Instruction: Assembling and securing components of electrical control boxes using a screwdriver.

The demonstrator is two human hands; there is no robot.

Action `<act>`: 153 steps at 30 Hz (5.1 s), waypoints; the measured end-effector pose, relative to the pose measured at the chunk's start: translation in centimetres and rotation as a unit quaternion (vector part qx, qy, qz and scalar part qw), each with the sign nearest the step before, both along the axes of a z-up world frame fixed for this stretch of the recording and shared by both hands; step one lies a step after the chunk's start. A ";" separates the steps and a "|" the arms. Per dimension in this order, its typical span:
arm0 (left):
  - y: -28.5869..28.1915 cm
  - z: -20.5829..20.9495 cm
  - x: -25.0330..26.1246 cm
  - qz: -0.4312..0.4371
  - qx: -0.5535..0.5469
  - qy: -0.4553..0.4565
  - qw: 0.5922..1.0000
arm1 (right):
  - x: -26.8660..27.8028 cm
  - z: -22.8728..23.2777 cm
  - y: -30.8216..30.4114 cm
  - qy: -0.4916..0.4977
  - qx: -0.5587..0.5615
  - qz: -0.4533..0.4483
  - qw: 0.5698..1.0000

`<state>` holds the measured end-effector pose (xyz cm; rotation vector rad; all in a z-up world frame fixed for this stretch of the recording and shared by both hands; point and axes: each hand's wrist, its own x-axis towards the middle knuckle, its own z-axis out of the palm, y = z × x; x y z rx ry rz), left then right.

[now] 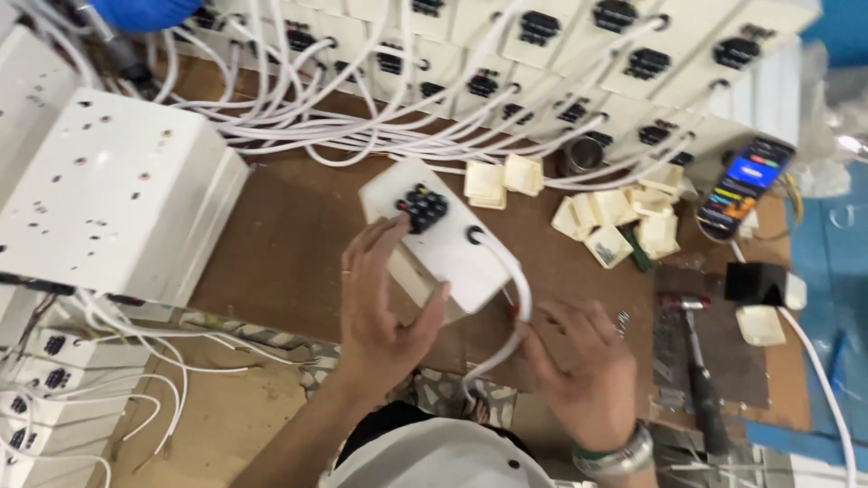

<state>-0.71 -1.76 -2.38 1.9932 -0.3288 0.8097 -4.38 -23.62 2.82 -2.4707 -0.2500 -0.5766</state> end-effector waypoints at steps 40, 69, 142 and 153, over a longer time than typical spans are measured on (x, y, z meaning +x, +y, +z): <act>-7.6 -0.2 -1.8 0.079 -0.032 0.035 0.996 | 0.0 -8.8 -19.4 0.207 -0.070 0.084 0.972; -3.6 0.5 -9.6 0.257 -0.129 0.155 0.945 | 24.8 -18.7 -0.5 0.069 -0.066 0.107 0.990; 5.6 0.8 -2.2 -0.139 -0.327 0.335 0.873 | 8.1 1.4 8.8 -0.080 -0.114 0.078 0.987; 4.6 1.2 -1.6 -0.151 -0.291 0.290 0.899 | 7.9 1.6 9.0 -0.077 -0.099 0.064 0.990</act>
